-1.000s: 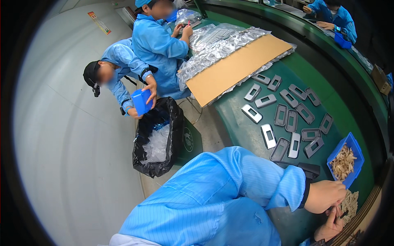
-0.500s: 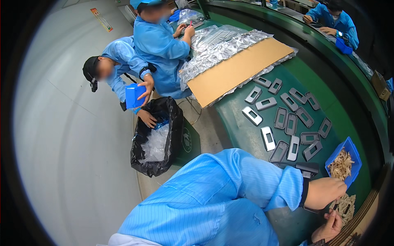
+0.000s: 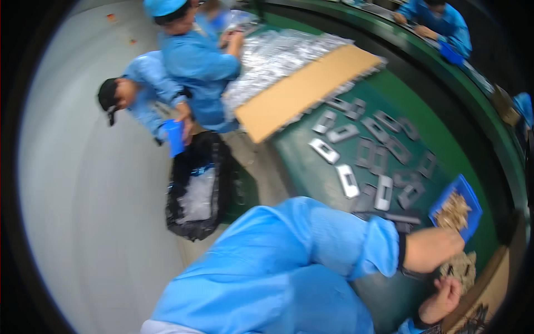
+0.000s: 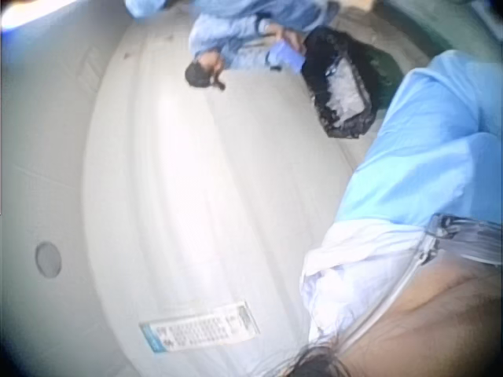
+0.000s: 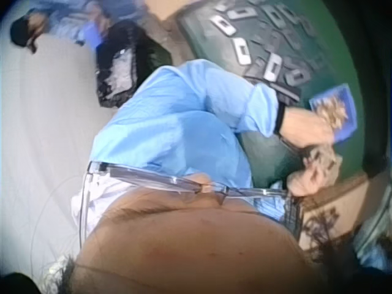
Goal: Assembling or inspecting cell phone frames and adhesive components at an industrial workstation.
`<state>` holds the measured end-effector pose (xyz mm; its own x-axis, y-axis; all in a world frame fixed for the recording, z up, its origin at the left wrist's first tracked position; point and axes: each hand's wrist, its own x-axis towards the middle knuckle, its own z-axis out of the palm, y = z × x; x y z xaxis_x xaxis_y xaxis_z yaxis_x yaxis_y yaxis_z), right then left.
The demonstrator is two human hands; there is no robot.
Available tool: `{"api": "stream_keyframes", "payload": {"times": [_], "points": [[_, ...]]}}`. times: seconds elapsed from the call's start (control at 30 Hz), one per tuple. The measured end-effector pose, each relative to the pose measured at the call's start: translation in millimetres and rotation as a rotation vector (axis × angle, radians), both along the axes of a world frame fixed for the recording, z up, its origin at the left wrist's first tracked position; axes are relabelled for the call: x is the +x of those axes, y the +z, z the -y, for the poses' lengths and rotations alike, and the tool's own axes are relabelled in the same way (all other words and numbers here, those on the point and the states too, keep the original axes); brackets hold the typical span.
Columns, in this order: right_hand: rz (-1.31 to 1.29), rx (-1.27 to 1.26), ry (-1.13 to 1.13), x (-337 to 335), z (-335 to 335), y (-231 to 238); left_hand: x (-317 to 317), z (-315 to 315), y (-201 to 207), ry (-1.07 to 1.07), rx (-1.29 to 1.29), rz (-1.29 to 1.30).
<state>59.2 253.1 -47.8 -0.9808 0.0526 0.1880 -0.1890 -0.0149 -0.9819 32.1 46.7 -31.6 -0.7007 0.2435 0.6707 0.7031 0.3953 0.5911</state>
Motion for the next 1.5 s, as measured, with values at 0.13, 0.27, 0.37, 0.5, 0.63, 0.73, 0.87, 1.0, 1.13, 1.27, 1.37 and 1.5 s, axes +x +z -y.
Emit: {"api": "stream_keyframes", "payload": {"times": [0.13, 0.27, 0.37, 0.5, 0.63, 0.73, 0.87, 1.0, 1.13, 1.27, 1.37, 1.5], "points": [[0.063, -0.002, 0.036, -0.1, 26.5, 4.4, 4.2, 20.3, 2.2, 0.048, 0.012, 0.067], [0.1, -0.173, 0.072, 2.7, 21.9, 17.0, 2.5, 16.1, 21.3, 0.015, 0.117, 0.17], [0.135, -0.231, 0.123, -1.1, 26.3, 18.7, 1.7, 20.8, 21.2, 0.01, 0.133, 0.167], [0.174, -0.226, 0.13, -2.5, 24.5, 20.5, 0.6, 19.1, 19.7, -0.015, 0.165, 0.252], [0.195, -0.233, 0.142, -1.5, 21.7, 21.8, 0.3, 17.2, 17.6, -0.019, 0.15, 0.208], [0.175, -0.275, 0.14, -3.8, 16.9, 18.8, -2.8, 21.0, 22.0, 0.016, 0.151, 0.212], [0.195, -0.279, 0.135, -4.2, 16.1, 19.2, -7.4, 29.0, 22.5, 0.145, 0.039, 0.1], [0.176, -0.246, 0.138, -1.4, 19.6, 22.1, -12.7, 34.5, 21.3, 0.318, -0.071, -0.087], [0.147, -0.198, 0.159, -0.6, 21.2, 23.4, -15.0, 40.8, 23.9, 0.364, -0.094, 0.01], [0.148, -0.185, 0.162, -2.3, 21.6, 23.3, -22.7, 43.5, 23.1, 0.317, -0.021, 0.275], [0.125, -0.163, 0.144, -3.4, 27.0, 24.0, -26.2, 46.6, 22.3, 0.322, 0.011, 0.231], [0.113, -0.159, 0.146, -0.1, 30.4, 24.6, -26.9, 52.7, 18.3, 0.308, -0.012, 0.127]]}}
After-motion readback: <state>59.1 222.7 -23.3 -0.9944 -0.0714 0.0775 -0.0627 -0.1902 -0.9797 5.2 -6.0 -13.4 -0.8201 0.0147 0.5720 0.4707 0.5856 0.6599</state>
